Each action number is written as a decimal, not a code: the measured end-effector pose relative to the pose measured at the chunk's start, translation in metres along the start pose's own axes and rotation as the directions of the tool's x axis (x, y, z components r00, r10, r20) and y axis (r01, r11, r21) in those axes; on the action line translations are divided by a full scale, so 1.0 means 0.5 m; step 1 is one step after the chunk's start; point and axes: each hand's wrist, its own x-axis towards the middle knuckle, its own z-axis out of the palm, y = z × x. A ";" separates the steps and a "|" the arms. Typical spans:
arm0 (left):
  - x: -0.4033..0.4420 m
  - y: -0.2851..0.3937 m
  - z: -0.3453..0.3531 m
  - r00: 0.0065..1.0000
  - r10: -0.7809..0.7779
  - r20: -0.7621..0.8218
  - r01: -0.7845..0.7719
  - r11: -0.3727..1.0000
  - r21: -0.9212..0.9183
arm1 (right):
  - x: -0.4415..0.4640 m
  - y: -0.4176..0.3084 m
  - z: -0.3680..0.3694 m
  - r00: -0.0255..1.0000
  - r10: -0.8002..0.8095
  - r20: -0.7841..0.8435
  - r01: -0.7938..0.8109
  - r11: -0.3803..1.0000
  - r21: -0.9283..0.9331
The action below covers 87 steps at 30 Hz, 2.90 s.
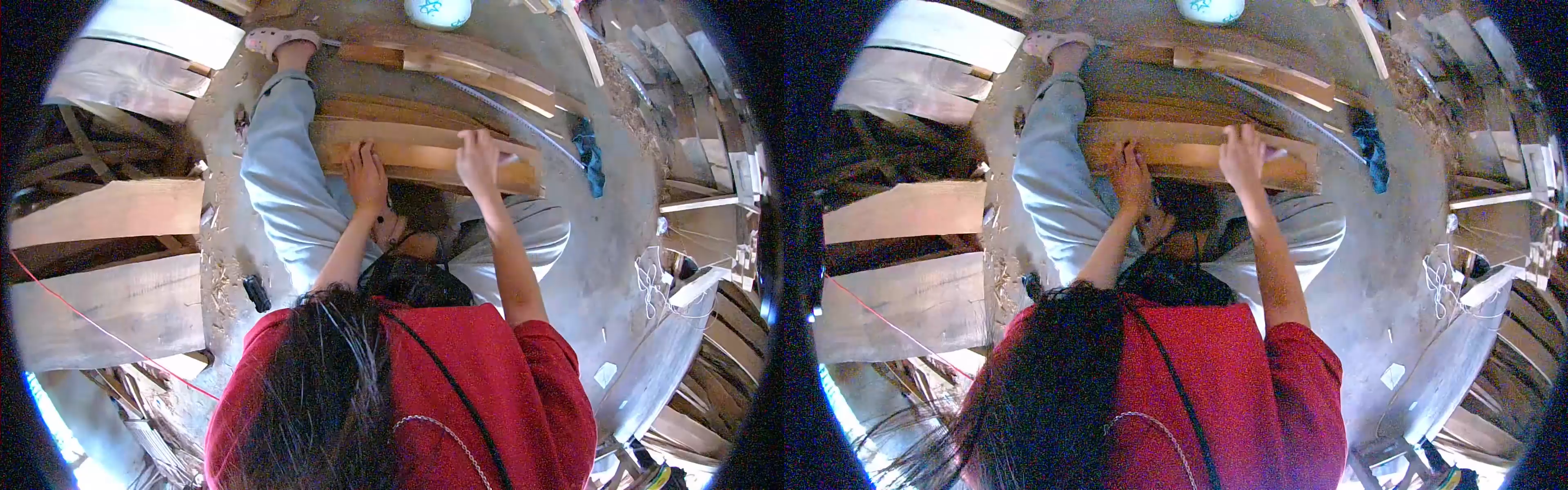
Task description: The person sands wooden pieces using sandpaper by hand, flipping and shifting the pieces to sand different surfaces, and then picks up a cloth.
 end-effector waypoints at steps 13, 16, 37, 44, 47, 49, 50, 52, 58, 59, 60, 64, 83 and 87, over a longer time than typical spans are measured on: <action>-0.003 -0.015 0.029 0.993 0.055 -0.103 -0.058 0.998 -0.026 | -0.072 0.062 -0.059 0.960 0.272 0.059 -0.254 0.942 -0.218; -0.007 -0.011 0.029 0.996 0.037 -0.083 -0.039 0.999 -0.022 | -0.098 0.090 -0.035 0.987 0.135 -0.085 -0.143 0.985 -0.099; 0.001 -0.006 0.017 0.993 0.095 -0.075 -0.102 0.990 -0.100 | -0.133 0.189 0.063 0.813 0.494 -0.310 -0.425 0.866 0.264; 0.000 -0.012 0.018 0.991 0.111 -0.074 -0.117 0.989 -0.092 | -0.113 0.163 0.043 0.847 0.370 -0.382 -0.329 0.929 0.170; -0.002 -0.012 0.019 0.991 0.109 -0.075 -0.119 0.981 -0.155 | -0.112 0.134 0.007 0.784 0.489 -0.381 -0.463 0.871 0.164; -0.002 -0.012 0.024 0.989 0.101 -0.104 -0.121 0.970 -0.210 | -0.102 0.103 -0.017 0.743 0.531 -0.407 -0.527 0.839 0.135; -0.001 -0.018 0.034 0.992 0.085 -0.096 -0.105 0.969 -0.223 | -0.101 0.097 -0.020 0.736 0.510 -0.444 -0.520 0.847 0.112; -0.001 -0.028 0.053 0.995 0.063 -0.072 -0.079 0.964 -0.252 | -0.100 0.081 -0.030 0.731 0.499 -0.466 -0.487 0.859 0.157; -0.004 -0.021 0.037 0.995 0.095 -0.040 -0.100 0.982 -0.159 | -0.087 0.069 -0.100 0.863 0.337 -0.378 -0.222 0.922 0.316; -0.004 -0.019 0.034 0.994 0.105 -0.038 -0.110 0.980 -0.166 | -0.075 0.072 -0.103 0.798 0.324 -0.508 -0.119 0.911 0.394; -0.003 -0.019 0.030 0.993 0.112 -0.036 -0.117 0.978 -0.172 | -0.070 0.076 -0.101 0.774 0.324 -0.543 -0.140 0.925 0.352; -0.002 -0.034 0.047 0.992 0.120 -0.029 -0.123 0.980 -0.157 | -0.069 0.086 -0.055 0.827 0.280 -0.487 -0.246 0.960 0.134; 0.004 -0.032 0.027 0.961 0.267 0.075 -0.269 0.963 0.027 | -0.096 -0.062 0.008 0.929 0.368 0.040 -0.367 0.930 -0.020; -0.004 -0.022 0.029 0.967 0.251 0.049 -0.253 0.967 0.026 | -0.085 -0.095 0.007 0.896 0.442 0.043 -0.443 0.897 0.004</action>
